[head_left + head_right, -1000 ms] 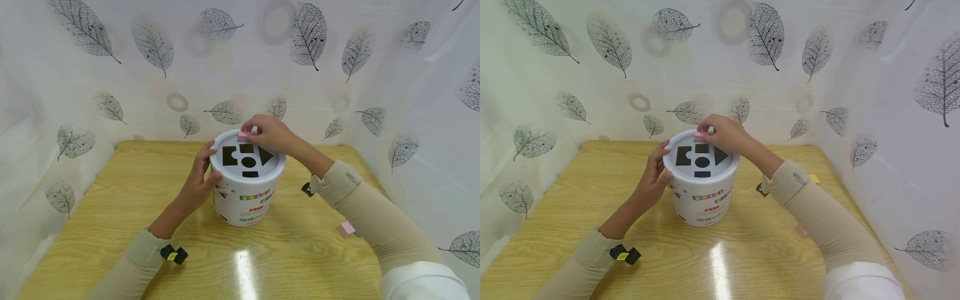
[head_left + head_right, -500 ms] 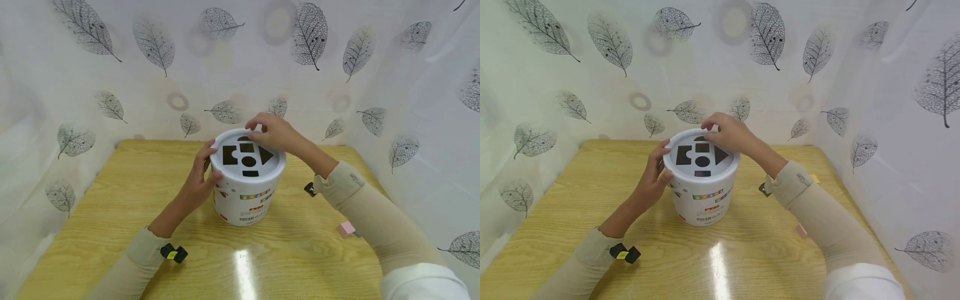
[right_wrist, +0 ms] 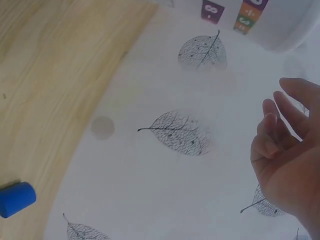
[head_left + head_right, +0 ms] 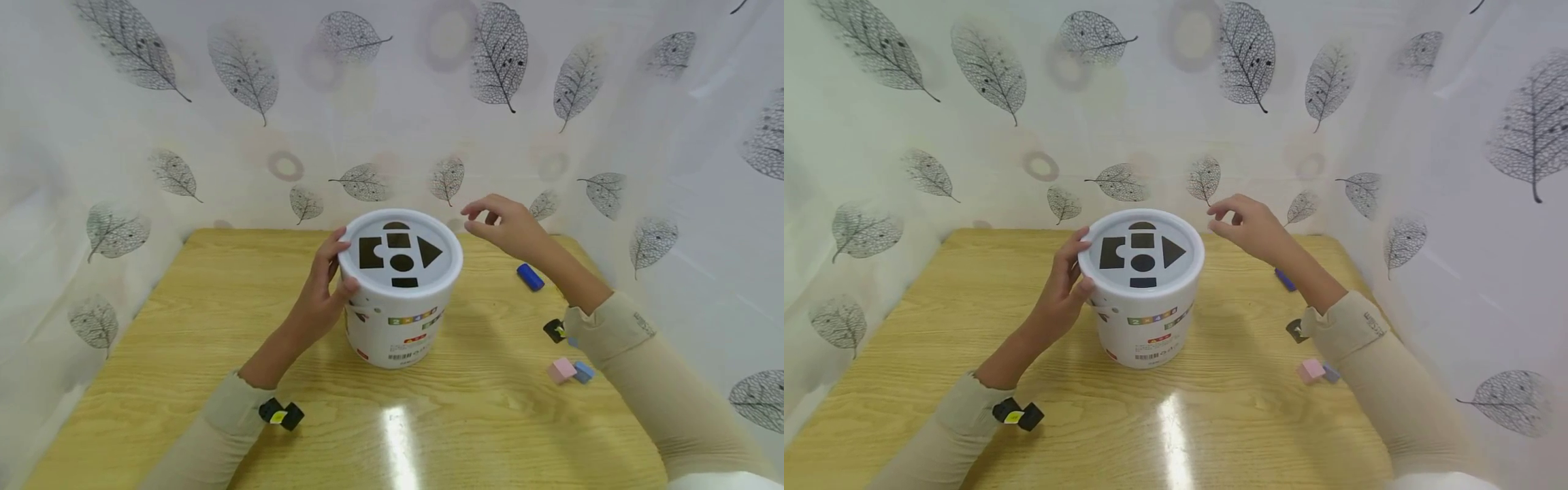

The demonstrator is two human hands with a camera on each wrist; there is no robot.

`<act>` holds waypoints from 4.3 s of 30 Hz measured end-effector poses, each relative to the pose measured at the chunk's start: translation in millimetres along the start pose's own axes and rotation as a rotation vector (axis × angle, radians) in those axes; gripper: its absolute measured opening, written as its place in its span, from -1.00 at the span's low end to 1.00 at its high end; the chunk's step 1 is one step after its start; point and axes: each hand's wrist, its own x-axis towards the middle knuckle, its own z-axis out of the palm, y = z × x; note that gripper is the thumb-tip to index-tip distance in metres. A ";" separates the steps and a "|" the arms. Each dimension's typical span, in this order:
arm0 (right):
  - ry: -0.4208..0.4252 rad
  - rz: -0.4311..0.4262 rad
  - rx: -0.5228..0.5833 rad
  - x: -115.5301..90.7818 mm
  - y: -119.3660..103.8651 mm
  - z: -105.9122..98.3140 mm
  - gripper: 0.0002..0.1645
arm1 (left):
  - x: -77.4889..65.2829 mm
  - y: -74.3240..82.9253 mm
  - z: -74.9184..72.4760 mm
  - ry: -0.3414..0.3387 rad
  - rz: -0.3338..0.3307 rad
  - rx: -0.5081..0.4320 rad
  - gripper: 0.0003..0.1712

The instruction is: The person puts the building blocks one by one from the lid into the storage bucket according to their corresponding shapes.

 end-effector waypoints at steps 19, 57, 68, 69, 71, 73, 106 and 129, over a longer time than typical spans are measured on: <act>-0.080 0.229 -0.035 -35.8 98.5 -10.3 -0.43 | 0.1 -1.5 -0.2 0.003 0.009 -0.008 -0.14; -0.098 0.399 0.002 -33.4 203.6 28.2 -0.35 | 1.0 1.9 -0.5 -0.005 -0.005 0.004 -0.11; -0.103 0.456 0.079 -40.3 217.8 33.4 -0.28 | -1.7 1.0 -1.0 0.004 -0.010 0.006 -0.12; -0.101 0.458 0.078 -40.6 219.1 34.6 -0.27 | -1.7 0.8 -1.0 0.004 -0.009 0.007 -0.12; -0.101 0.460 0.084 -41.0 222.3 36.9 -0.28 | -1.4 -0.3 -0.6 0.004 -0.005 0.003 -0.13; -0.101 0.460 0.102 -41.5 224.2 39.1 -0.28 | -1.1 -0.6 -0.3 0.003 0.000 -0.001 -0.13; -0.052 0.427 0.298 -48.9 199.7 27.6 -0.24 | -1.8 -0.5 -0.2 0.002 -0.002 0.015 -0.16; 0.056 0.280 0.398 -45.8 104.9 17.5 -0.30 | 0.3 -0.4 0.4 0.008 0.006 0.004 -0.13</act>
